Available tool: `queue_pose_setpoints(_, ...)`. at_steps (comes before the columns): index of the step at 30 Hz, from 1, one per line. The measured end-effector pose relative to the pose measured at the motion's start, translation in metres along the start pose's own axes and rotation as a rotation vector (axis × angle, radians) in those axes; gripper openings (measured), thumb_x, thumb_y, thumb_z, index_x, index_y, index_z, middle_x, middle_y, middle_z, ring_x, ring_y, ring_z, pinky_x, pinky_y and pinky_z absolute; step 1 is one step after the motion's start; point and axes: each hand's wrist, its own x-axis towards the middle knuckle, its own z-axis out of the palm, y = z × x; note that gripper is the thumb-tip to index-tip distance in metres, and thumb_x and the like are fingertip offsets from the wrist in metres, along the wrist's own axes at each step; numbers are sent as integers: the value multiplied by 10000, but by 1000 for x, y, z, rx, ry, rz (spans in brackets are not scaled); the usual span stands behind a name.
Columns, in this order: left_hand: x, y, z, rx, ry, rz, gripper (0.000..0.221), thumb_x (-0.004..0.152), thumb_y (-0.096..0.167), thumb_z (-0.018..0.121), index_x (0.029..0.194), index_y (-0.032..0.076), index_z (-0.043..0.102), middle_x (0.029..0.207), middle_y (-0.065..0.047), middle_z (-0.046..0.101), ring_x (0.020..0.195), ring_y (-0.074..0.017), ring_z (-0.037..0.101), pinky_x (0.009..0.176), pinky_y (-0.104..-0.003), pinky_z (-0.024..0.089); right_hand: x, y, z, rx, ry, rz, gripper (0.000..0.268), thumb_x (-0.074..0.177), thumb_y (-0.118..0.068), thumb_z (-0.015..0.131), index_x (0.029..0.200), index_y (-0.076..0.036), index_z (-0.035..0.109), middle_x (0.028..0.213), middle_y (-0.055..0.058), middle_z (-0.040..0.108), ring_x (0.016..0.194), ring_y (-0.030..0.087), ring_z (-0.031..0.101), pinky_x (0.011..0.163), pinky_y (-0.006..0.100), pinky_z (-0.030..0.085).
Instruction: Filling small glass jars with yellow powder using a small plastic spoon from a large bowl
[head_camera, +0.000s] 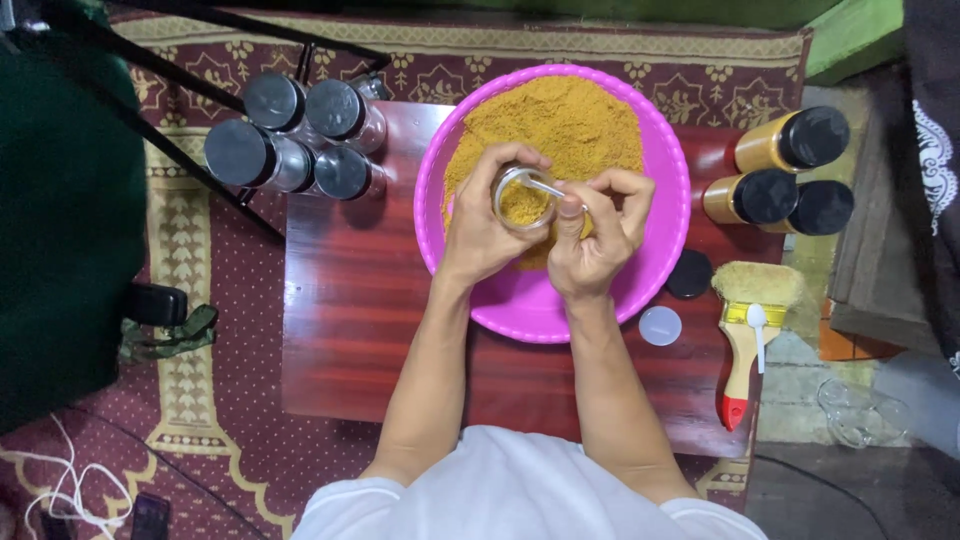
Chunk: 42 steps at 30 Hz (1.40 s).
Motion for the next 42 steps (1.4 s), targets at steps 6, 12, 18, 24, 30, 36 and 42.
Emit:
queue_pose_setpoints(6, -8, 5, 2, 22, -11, 15, 557, 657, 34, 880, 1151, 78, 626, 1058, -134, 729, 1019, -325, 728, 923, -483, 592, -6, -15, -6, 12, 0, 36, 249, 1078, -273, 655, 1006, -85, 801, 1011, 100, 513, 866, 237, 575, 805, 371, 511)
queue_pose_setpoints(12, -10, 4, 3, 67, -5, 25, 535, 678, 83, 905, 1139, 82, 632, 1054, -109, 734, 1018, -303, 736, 926, -451, 586, -8, -14, -9, -5, 30, 36, 275, 1070, -288, 662, 984, -70, 805, 988, 104, 509, 834, 243, 582, 769, 371, 515)
queue_pose_setpoints(18, -12, -2, 1, 62, 13, 3, 548, 708, 104, 909, 1168, 63, 614, 1076, -135, 720, 1026, -326, 716, 945, -490, 577, -9, -8, -10, -6, 34, 68, 300, 1078, -302, 640, 973, -66, 791, 982, 97, 506, 855, 232, 565, 770, 364, 500)
queue_pose_setpoints(24, -19, -4, 0, 115, 17, -19, 564, 693, 103, 921, 1167, 82, 616, 1075, -109, 724, 1041, -320, 720, 964, -478, 560, -10, -14, -10, 45, 60, 129, 332, 1099, -317, 582, 970, -75, 769, 990, 75, 461, 876, 190, 484, 810, 348, 452)
queue_pose_setpoints(30, -38, -4, -3, 91, 38, -78, 572, 698, 124, 925, 1170, 74, 607, 1079, -123, 722, 1044, -316, 715, 962, -486, 554, -15, -28, -12, 77, 52, 177, 346, 1108, -332, 568, 956, -78, 748, 991, 64, 453, 899, 174, 483, 833, 347, 441)
queue_pose_setpoints(36, -60, 4, -3, 83, 23, -105, 591, 670, 100, 932, 1171, 81, 620, 1077, -119, 727, 1040, -316, 720, 958, -467, 557, -33, -39, -27, 62, 45, 195, 344, 1118, -325, 547, 989, -82, 754, 990, 53, 450, 887, 156, 473, 834, 340, 427)
queue_pose_setpoints(42, -70, 9, -2, 110, 2, -79, 597, 660, 113, 931, 1176, 101, 630, 1082, -93, 734, 1046, -295, 726, 959, -436, 563, -49, -51, -37, -48, -28, 45, 262, 1079, -306, 638, 1028, -109, 803, 977, 69, 494, 839, 216, 512, 806, 368, 457)
